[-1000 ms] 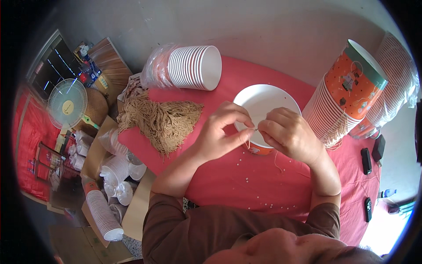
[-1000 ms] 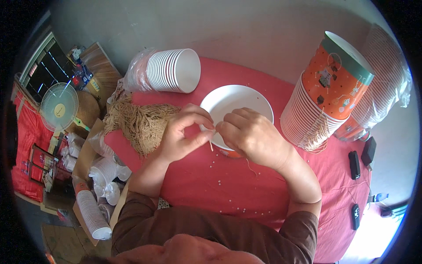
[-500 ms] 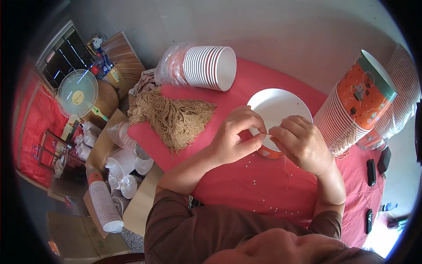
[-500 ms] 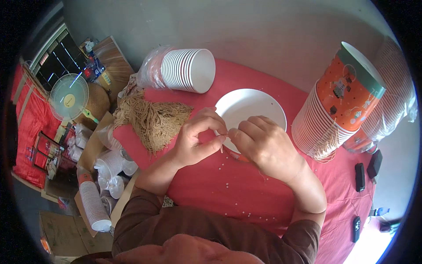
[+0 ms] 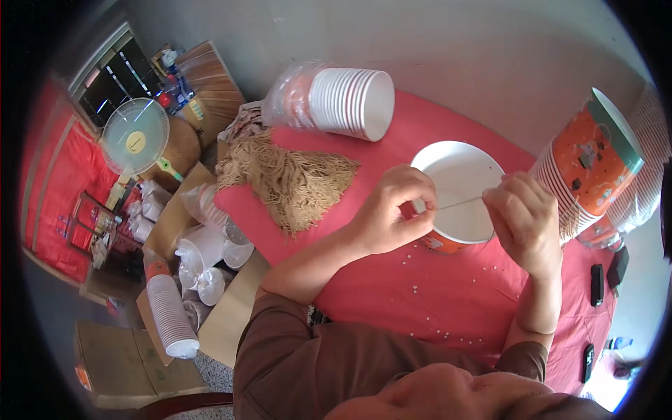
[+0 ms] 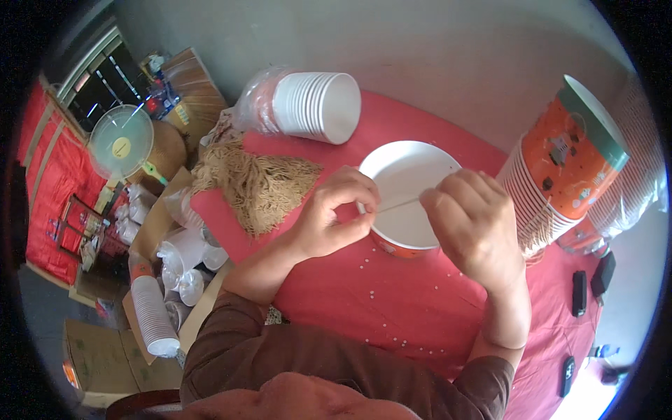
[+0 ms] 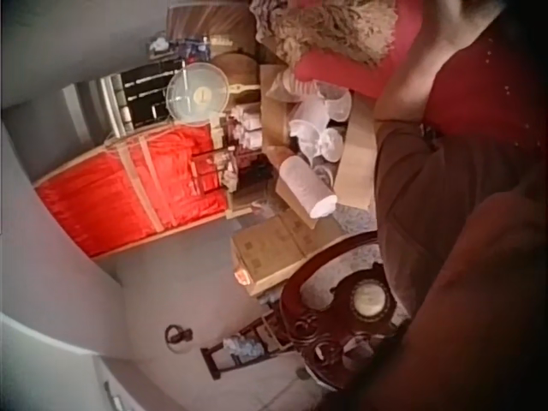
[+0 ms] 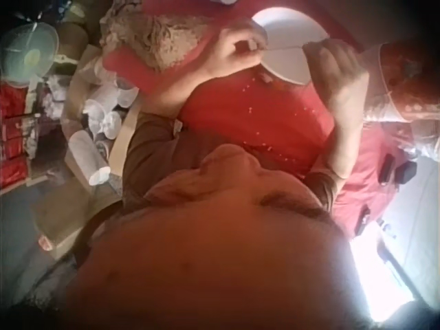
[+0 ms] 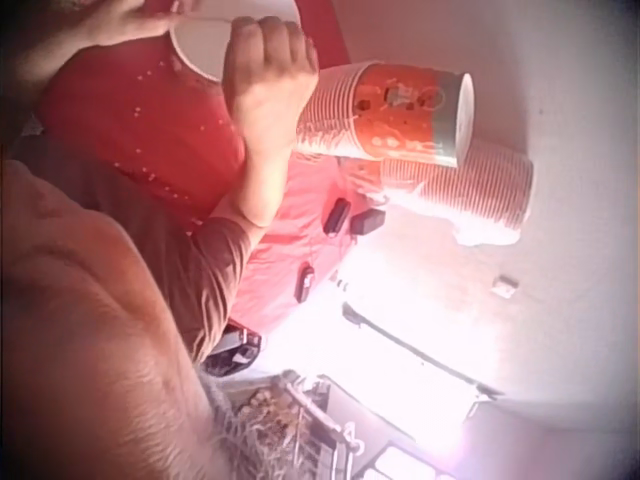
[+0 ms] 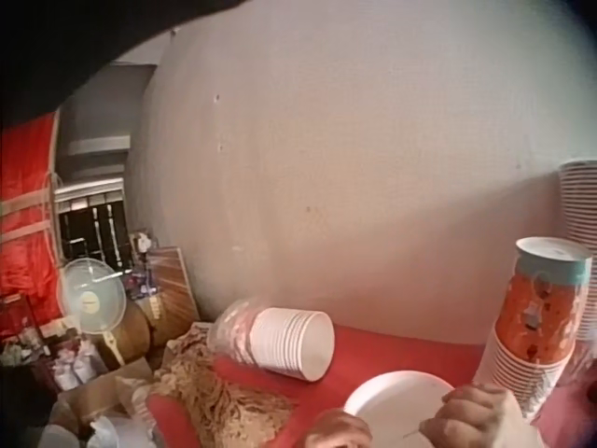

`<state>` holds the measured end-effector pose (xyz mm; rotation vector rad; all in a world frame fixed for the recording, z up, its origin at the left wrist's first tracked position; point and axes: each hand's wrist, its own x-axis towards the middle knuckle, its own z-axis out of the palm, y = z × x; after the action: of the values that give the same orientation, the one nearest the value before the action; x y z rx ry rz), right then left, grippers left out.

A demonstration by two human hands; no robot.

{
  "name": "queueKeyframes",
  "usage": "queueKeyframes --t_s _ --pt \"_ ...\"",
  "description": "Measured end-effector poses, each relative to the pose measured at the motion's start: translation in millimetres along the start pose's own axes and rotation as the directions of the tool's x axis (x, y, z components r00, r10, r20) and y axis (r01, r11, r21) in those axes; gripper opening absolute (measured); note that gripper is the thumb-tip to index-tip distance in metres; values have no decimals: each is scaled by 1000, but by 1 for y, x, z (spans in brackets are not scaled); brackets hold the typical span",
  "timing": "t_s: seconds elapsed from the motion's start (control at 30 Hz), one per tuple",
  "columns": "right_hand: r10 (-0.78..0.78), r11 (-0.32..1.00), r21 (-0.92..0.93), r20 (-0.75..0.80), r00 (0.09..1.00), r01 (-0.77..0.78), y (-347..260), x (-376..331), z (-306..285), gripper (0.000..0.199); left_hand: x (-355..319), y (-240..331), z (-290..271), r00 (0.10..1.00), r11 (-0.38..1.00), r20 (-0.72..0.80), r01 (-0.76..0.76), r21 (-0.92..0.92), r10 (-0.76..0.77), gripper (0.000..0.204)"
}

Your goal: Manually threading and knotting cord handles onto decorative paper buckets.

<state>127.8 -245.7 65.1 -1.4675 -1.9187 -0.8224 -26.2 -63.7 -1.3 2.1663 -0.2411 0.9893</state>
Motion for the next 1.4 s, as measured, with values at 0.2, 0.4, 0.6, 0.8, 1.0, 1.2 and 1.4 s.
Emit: queueKeyframes --t_s 0.2,0.4,0.6,0.8,1.0,1.2,1.4 --pt "148 985 -73 -119 982 -157 22 1 -9 17 -2 -14 0 994 994 46 99 -46 -97 7" --pt "181 977 -88 -146 973 -195 26 -1 2 16 -1 -46 1 976 947 -17 206 -247 -217 6" --pt "217 976 -2 -131 967 -220 24 -5 8 14 0 -47 -4 975 910 46 218 -351 -216 6" --pt "263 965 24 -147 954 -262 29 -5 9 15 0 -41 -9 982 978 118 161 -134 -145 5" --pt "228 974 37 -171 958 -226 24 -2 2 16 2 -43 -8 997 992 32 68 -107 -65 5" --pt "208 974 -54 -172 963 -220 30 -2 4 16 0 -50 -9 998 991 14 59 -118 -58 4" --pt "180 971 -116 -213 960 -208 31 -2 5 16 3 -51 -10 997 990 65 41 -132 -32 5"
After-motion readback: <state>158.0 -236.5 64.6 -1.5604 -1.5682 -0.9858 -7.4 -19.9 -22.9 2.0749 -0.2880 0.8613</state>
